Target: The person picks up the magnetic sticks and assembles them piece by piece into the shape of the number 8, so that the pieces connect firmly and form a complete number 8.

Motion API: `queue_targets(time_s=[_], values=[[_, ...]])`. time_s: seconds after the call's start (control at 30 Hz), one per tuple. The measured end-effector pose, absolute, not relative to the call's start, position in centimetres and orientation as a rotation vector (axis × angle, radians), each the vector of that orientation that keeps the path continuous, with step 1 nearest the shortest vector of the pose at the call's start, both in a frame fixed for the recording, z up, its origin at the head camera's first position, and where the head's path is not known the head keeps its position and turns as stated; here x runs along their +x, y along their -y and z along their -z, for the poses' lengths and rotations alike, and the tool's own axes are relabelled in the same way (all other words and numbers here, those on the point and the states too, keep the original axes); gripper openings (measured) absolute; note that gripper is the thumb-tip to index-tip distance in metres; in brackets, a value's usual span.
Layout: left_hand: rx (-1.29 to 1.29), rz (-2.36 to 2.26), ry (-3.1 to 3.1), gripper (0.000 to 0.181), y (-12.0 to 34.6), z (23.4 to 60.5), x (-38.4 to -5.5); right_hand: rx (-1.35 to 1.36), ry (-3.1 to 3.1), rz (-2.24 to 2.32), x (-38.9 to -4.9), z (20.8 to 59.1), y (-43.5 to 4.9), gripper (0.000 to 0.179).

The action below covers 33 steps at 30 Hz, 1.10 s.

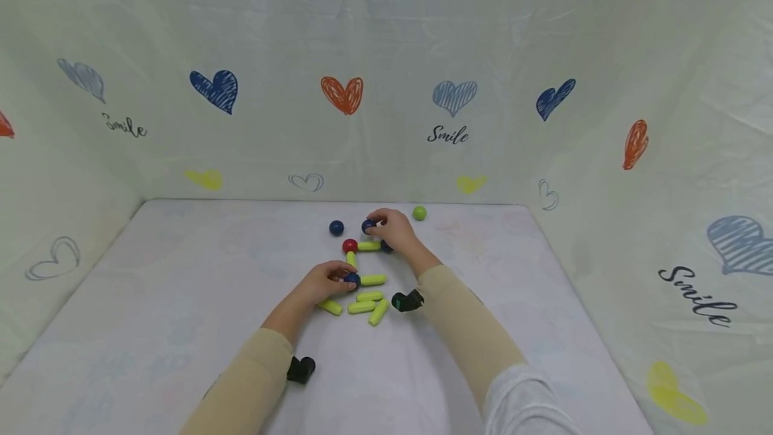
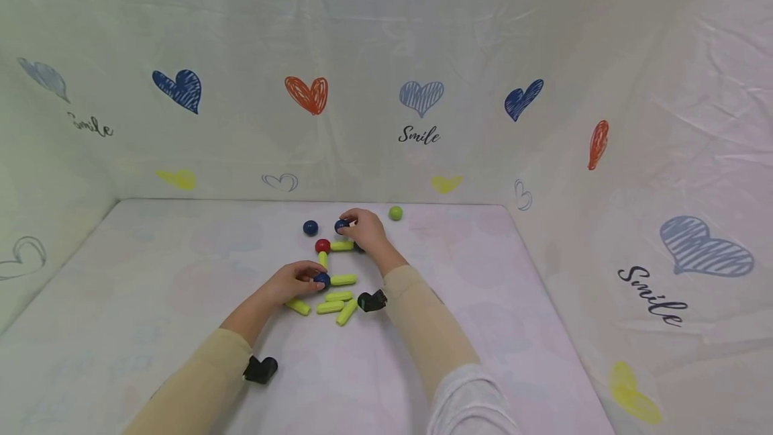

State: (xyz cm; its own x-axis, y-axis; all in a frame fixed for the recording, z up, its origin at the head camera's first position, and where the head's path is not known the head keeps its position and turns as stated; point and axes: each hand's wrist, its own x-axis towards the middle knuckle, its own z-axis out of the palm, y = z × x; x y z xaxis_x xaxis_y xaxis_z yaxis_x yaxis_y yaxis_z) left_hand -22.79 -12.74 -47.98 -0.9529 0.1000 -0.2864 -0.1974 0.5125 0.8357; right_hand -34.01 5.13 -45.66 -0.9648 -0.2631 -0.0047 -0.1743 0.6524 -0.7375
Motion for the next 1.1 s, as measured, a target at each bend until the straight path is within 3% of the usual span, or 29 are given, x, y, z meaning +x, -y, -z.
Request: queue_targets(time_s=[1.1], values=[[-0.089,-1.403,-2.458,0.029,12.8,47.9,-22.8,-0.269,-2.713,1.434,-28.1,44.5,-8.6,0.028]])
